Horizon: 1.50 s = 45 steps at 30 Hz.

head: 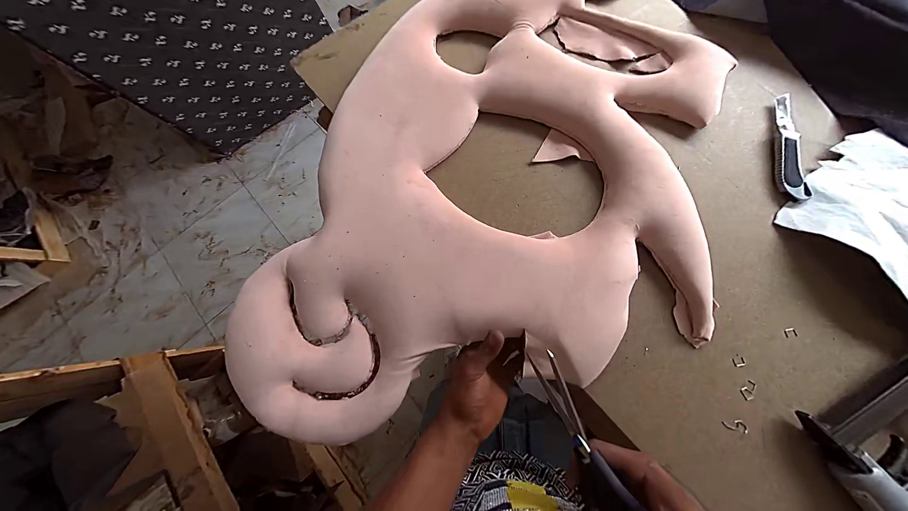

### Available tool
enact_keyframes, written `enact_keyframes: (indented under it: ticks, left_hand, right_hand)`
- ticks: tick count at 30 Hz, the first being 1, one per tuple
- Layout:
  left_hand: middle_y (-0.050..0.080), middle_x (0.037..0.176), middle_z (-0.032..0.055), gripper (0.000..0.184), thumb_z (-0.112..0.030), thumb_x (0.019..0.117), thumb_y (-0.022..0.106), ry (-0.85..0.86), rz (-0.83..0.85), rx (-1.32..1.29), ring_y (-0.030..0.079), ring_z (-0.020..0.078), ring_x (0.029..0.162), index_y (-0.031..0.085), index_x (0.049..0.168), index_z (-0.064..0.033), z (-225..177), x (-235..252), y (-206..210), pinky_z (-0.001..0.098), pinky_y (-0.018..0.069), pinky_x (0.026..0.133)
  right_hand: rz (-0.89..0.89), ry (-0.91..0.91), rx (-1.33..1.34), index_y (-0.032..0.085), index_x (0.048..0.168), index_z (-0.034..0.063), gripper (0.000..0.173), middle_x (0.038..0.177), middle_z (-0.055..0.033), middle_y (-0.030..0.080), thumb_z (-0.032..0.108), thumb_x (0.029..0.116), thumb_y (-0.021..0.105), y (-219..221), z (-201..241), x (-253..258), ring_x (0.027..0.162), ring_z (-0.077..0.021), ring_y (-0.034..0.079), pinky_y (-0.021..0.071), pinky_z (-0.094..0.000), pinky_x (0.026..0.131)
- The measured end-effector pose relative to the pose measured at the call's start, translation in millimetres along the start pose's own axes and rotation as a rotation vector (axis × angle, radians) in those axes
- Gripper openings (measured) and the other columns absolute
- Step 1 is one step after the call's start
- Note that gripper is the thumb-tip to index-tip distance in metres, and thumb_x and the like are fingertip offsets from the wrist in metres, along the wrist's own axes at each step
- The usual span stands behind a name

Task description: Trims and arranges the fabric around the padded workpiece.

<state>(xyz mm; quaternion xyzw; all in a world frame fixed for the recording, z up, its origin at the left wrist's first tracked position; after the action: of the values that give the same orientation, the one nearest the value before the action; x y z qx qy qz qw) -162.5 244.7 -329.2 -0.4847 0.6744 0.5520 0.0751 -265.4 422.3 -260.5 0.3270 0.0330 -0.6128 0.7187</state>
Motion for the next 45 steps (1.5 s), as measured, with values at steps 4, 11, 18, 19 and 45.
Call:
enact_keyframes:
  ticks: [4, 11, 18, 19, 45]
  left_hand:
    - [0.072, 0.101, 0.0173, 0.029, -0.015, 0.0892, 0.08, 0.063, -0.046, 0.139, 0.071, 0.0229, 0.09, 0.069, 0.112, -0.0012, -2, 12, 10, 0.0423, 0.0597, 0.086]
    - [0.072, 0.11, 0.0186, 0.035, -0.017, 0.0887, 0.081, 0.158, -0.034, 0.259, 0.071, 0.0276, 0.097, 0.069, 0.119, -0.0035, -15, 11, 4, 0.0465, 0.0592, 0.092]
    - [0.073, 0.101, 0.0189, 0.027, -0.019, 0.0917, 0.078, 0.081, 0.055, 0.304, 0.071, 0.0254, 0.087, 0.072, 0.112, -0.0027, -14, 14, 7, 0.0434, 0.0597, 0.087]
    - [0.073, 0.102, 0.0182, 0.027, -0.019, 0.0914, 0.078, 0.074, 0.053, 0.303, 0.071, 0.0254, 0.091, 0.073, 0.112, -0.003, -14, 13, 7, 0.0437, 0.0593, 0.09]
    - [0.073, 0.11, 0.0207, 0.032, -0.018, 0.0915, 0.079, 0.045, 0.041, 0.304, 0.072, 0.0301, 0.1, 0.07, 0.117, -0.0004, -10, 19, 0, 0.0485, 0.0583, 0.096]
  right_hand:
    - [-0.162, 0.002, -0.096, 0.066, 0.121, 0.0065, 0.063, 0.081, -0.0116, 0.068, 0.059, 0.0887, 0.074, 13, -1, 18, 0.064, -0.024, 0.066, 0.0586, -0.0424, 0.057]
    - [-0.408, -0.006, -0.193, 0.066, 0.124, 0.01, 0.067, 0.08, -0.0075, 0.069, 0.064, 0.0848, 0.075, 24, -6, 25, 0.063, -0.0217, 0.066, 0.0583, -0.041, 0.055]
    - [-0.53, -0.182, -0.184, 0.066, 0.124, 0.0069, 0.071, 0.079, -0.007, 0.066, 0.066, 0.0849, 0.074, 7, 8, 75, 0.061, -0.0207, 0.063, 0.0567, -0.0376, 0.052]
    - [-0.549, -0.188, -0.191, 0.066, 0.123, 0.0064, 0.071, 0.08, -0.0068, 0.067, 0.066, 0.0845, 0.074, 4, 8, 80, 0.061, -0.0204, 0.063, 0.0573, -0.0373, 0.052]
    - [-0.696, -0.25, -0.023, 0.068, 0.117, 0.0026, 0.063, 0.072, -0.0096, 0.066, 0.054, 0.0833, 0.082, 17, -7, 91, 0.05, -0.0215, 0.061, 0.0564, -0.0373, 0.043]
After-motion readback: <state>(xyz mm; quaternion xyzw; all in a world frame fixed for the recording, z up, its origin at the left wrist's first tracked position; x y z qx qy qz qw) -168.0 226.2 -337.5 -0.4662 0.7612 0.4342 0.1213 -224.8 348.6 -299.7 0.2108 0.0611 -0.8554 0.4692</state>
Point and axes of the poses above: each hand's wrist, its own x-axis towards the middle knuckle, its own y-axis out of the palm, z = x × y, the point moved 9 cm from there along x, towards the middle knuckle
